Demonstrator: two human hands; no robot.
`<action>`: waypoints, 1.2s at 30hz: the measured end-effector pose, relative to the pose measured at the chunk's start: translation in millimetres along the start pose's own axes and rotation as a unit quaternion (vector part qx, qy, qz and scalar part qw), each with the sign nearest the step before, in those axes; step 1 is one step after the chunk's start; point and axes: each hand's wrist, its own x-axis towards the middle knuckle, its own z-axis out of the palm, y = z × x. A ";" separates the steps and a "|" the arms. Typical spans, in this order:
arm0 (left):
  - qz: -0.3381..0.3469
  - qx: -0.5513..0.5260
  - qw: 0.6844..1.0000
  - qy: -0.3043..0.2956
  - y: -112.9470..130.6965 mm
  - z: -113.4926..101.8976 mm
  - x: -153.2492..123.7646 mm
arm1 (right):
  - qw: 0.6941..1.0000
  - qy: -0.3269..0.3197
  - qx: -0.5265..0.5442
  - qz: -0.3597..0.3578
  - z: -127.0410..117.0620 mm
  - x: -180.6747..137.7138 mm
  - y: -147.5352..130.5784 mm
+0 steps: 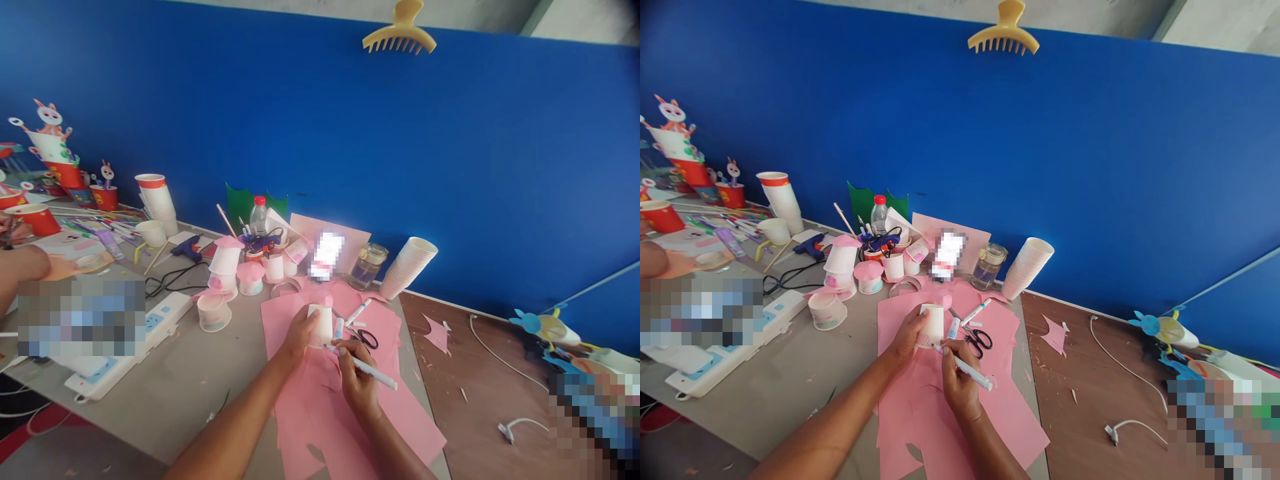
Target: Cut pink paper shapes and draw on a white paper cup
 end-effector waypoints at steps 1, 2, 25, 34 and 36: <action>0.000 -0.002 1.000 -0.001 -0.3 -0.1 0.2 | 1.000 0.007 0.000 0.005 0.3 -0.6 1.3; 0.000 -0.005 1.000 -0.002 -0.7 -0.1 0.4 | 1.000 0.015 0.004 0.012 0.6 -1.3 2.5; -0.002 -0.017 1.000 -0.003 -1.1 -0.2 0.3 | 0.998 0.019 0.037 0.044 0.4 -0.1 3.1; -0.005 -0.011 1.000 0.003 -1.6 -0.6 1.3 | 0.997 0.006 0.053 0.053 -0.9 1.6 -1.7; -0.004 -0.008 1.000 -0.002 -1.0 -0.7 1.0 | 0.997 -0.001 0.044 0.058 -1.0 2.0 -1.2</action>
